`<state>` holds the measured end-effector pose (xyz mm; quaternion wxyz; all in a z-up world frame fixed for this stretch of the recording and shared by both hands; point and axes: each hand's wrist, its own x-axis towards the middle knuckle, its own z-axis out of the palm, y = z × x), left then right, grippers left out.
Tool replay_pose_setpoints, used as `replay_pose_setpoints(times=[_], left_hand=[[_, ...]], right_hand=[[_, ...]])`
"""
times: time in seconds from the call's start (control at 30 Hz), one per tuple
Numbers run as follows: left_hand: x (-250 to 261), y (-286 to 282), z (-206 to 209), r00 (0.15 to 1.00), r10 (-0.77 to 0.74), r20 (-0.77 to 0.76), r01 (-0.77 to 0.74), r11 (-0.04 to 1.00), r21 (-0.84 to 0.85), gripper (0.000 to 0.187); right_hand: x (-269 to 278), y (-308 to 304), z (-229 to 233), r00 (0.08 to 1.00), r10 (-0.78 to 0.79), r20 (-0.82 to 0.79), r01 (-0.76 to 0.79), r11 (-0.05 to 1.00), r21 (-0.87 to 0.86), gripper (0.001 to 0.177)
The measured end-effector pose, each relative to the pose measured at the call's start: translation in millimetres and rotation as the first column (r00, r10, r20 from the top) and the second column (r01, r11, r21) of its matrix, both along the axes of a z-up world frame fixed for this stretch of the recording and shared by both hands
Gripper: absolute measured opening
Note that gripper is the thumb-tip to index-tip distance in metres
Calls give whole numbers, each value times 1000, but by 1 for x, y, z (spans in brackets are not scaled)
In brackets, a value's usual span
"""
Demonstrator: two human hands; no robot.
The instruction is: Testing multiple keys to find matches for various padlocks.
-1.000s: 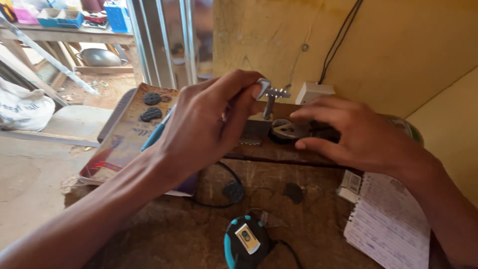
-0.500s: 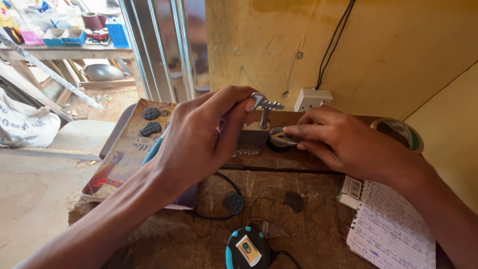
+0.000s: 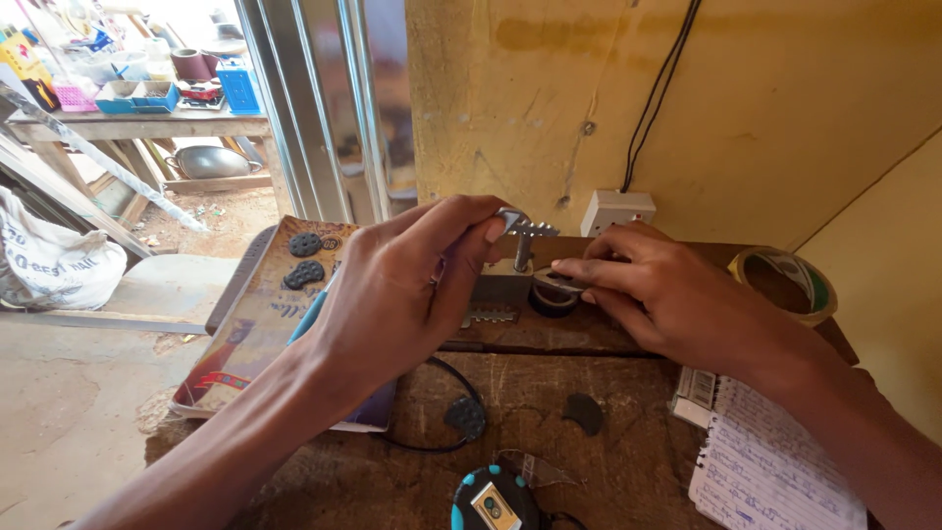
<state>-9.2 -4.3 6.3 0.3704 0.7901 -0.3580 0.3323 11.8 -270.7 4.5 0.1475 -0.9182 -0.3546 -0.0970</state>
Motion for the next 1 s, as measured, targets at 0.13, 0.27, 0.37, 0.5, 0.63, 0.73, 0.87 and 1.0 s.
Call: replay_pose_setpoints(times=[0.13, 0.27, 0.37, 0.5, 0.63, 0.73, 0.87, 1.0], left_hand=[[1, -1, 2, 996, 2, -87, -1, 1000, 10, 15], [4, -1, -2, 998, -24, -61, 23, 1000, -15, 15], [2, -2, -1, 994, -44, -97, 40, 998, -42, 15], [0, -3, -6, 984, -116, -138, 99, 987, -126, 16], [-10, -7, 8, 920, -136, -368, 56, 974, -219, 21], [-10, -8, 6, 895, -206, -397, 106, 960, -261, 23], [-13, -11, 2, 857, -301, -417, 177, 934, -310, 24], [-12, -12, 0, 850, -329, -410, 208, 927, -313, 21]], right_hand=[[3, -2, -2, 1000, -18, -18, 17, 1000, -17, 42], [1, 0, 2, 999, -35, -24, 35, 999, 12, 46], [-5, 1, 7, 997, -40, 61, 33, 994, 105, 43], [-19, 4, 11, 991, 53, 125, -96, 921, 377, 36], [-26, 9, 5, 998, 28, 64, -54, 887, 458, 36], [-28, 9, 1, 999, 32, -24, -12, 820, 572, 29], [-29, 9, 0, 996, 81, -38, -37, 767, 641, 26], [-28, 7, -1, 993, 115, 15, -97, 754, 650, 20]])
